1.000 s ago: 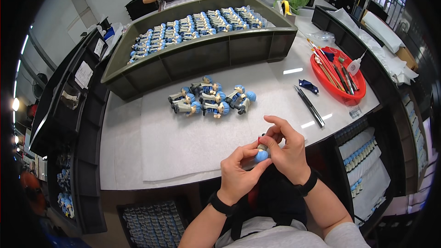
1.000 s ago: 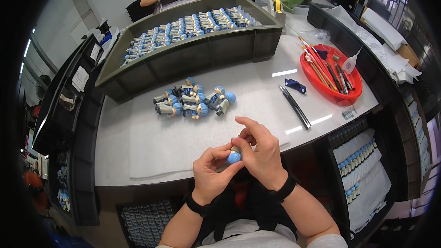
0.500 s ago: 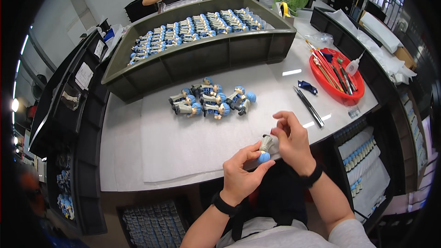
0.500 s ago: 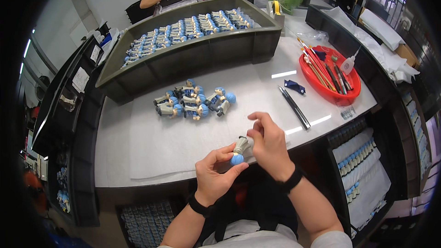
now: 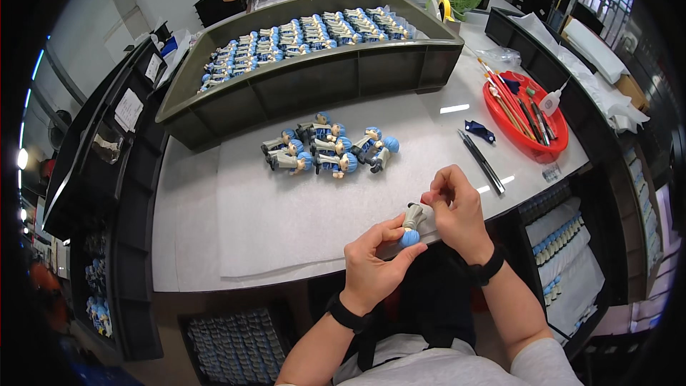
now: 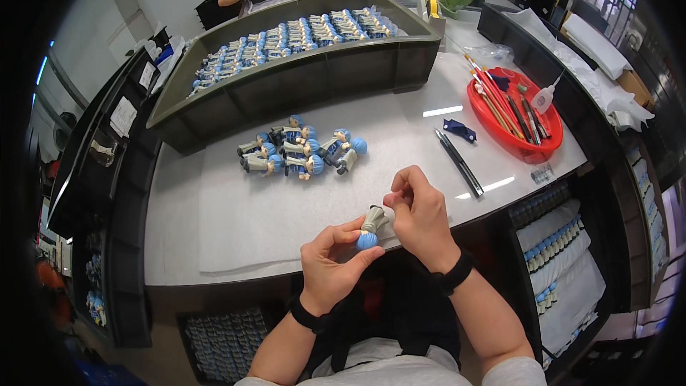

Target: The person repeatedly picks up small blue-and-white figurines from a tray, attaches a small red piece to each one, and places the completed figures into a black bin. The process is repeated for multiple units.

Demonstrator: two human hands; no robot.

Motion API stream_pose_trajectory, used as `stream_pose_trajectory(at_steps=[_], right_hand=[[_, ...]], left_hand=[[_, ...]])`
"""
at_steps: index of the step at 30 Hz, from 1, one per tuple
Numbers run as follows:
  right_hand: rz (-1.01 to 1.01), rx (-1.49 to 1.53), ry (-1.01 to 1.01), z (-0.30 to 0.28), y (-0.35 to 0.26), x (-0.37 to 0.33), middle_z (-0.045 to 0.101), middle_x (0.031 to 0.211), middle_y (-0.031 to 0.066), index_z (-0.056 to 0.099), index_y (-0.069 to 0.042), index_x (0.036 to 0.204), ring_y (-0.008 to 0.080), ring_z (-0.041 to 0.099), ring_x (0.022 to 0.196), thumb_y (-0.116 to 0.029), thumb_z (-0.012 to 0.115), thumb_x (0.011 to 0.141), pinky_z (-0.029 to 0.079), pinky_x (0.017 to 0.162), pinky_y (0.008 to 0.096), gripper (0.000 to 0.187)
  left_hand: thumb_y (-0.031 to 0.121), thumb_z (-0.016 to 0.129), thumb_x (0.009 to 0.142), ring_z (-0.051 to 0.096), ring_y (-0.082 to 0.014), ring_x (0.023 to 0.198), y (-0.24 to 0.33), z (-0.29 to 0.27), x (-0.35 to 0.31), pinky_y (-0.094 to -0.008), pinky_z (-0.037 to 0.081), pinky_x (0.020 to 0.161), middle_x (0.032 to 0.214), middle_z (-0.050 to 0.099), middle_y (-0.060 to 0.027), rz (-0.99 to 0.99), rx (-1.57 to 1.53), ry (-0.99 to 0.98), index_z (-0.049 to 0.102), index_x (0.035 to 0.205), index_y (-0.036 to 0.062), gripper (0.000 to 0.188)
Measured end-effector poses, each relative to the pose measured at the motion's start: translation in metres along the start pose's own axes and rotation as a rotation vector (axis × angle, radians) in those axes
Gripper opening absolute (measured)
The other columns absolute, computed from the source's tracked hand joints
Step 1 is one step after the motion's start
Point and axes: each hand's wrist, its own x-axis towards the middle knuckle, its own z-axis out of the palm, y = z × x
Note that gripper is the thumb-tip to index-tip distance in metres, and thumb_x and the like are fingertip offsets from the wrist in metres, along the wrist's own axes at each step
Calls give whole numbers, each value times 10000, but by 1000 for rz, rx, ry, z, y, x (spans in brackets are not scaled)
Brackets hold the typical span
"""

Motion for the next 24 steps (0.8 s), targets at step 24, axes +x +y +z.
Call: stream_pose_trajectory(at_steps=[24], right_hand=[[16,-87,50,-4,3,9,529,676,51,470,-7,831,139,538,615,53,622,791,430,570,246,167]], left_hand=[[80,794,725,671,-158,841,-2,-3,0,-269,534,747,1052,666,-205,-14,-19,7,612,882,-35,267]])
